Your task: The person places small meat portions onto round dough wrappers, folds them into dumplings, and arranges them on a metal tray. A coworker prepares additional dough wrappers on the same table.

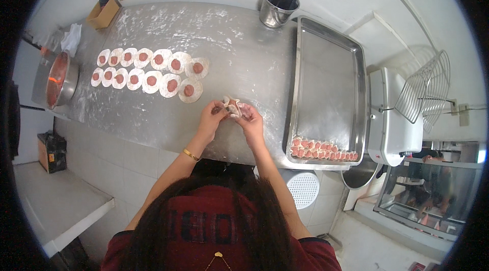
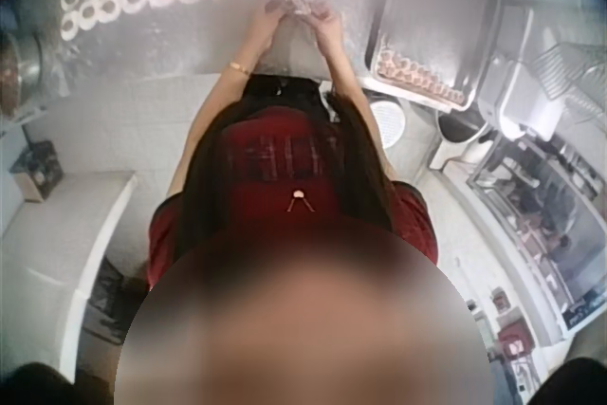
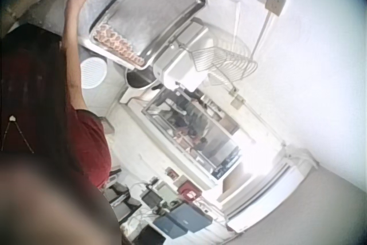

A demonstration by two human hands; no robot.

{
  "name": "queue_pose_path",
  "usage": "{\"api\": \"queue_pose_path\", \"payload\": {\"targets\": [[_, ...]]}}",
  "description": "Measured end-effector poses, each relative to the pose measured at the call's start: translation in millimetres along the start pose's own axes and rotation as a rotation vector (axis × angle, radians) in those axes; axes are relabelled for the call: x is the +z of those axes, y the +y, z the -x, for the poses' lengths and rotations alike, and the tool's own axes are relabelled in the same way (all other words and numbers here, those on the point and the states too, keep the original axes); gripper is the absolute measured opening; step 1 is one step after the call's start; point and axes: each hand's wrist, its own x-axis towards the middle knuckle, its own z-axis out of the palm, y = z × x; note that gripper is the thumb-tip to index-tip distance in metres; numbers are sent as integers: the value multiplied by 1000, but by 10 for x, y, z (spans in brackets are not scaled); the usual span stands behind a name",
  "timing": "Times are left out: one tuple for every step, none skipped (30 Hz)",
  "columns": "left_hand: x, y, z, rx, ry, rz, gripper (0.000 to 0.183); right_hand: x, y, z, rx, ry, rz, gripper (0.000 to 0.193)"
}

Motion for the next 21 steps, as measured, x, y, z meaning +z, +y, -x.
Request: {"api": "queue_pose_path", "payload": {"targets": [[16, 20, 55, 23, 6, 44, 21, -18, 2, 1, 26, 33, 43, 21], [23, 45, 97, 51, 7, 111, 21, -52, 3, -5, 25, 32, 74, 23], [15, 74, 124, 38, -7, 109, 21, -92, 7, -14, 24, 31, 103, 25], [-6, 95, 155, 29, -26, 130, 22, -135, 11, -26, 25, 10, 152, 27], [-29, 106, 183, 60, -72, 170, 22, -178, 10, -39, 28, -10, 201, 29], [-70, 118, 185, 12, -91, 15, 21, -211, 10, -42, 74, 6, 284, 31], [-122, 131, 162, 9, -137, -120, 20, -233, 8, -39, 32, -39, 279, 31], [-155, 122, 147, -7, -181, -244, 19, -248, -1, -31, 33, -49, 309, 31], [-171, 92, 148, 82, -159, -398, 17, -253, -7, -7, 34, -60, 339, 31], [-187, 60, 150, 158, -134, -542, 15, -255, -16, 25, 65, -80, 303, 31], [-205, 28, 160, 227, -113, -682, 13, -262, -30, 63, 96, -101, 267, 31], [-215, -7, 177, 251, -124, -660, 12, -261, -35, 96, 74, -160, 202, 32], [-214, -40, 198, 266, -141, -636, 11, -247, -25, 118, 73, -122, 331, 32], [-211, -65, 213, 307, -164, -569, 10, -237, -12, 129, 19, -123, 432, 32], [-209, -78, 224, 308, -179, -651, 11, -236, 1, 135, -29, -124, 535, 32], [-203, -86, 238, 333, -200, -689, 13, -247, 10, 137, -53, -127, 594, 32], [-195, -87, 256, 348, -224, -709, 14, -265, 14, 130, -69, -132, 655, 32], [-188, -80, 272, 288, -226, -722, 17, -278, 19, 118, -87, -132, 711, 32], [-178, -65, 280, 219, -232, -716, 20, -285, 21, 101, -131, -159, 805, 34], [-165, -49, 290, 140, -237, -680, 23, -287, 17, 79, -177, -180, 895, 35], [-144, -40, 303, 177, -216, -737, 27, -281, 11, 62, -213, -195, 985, 37]]}}
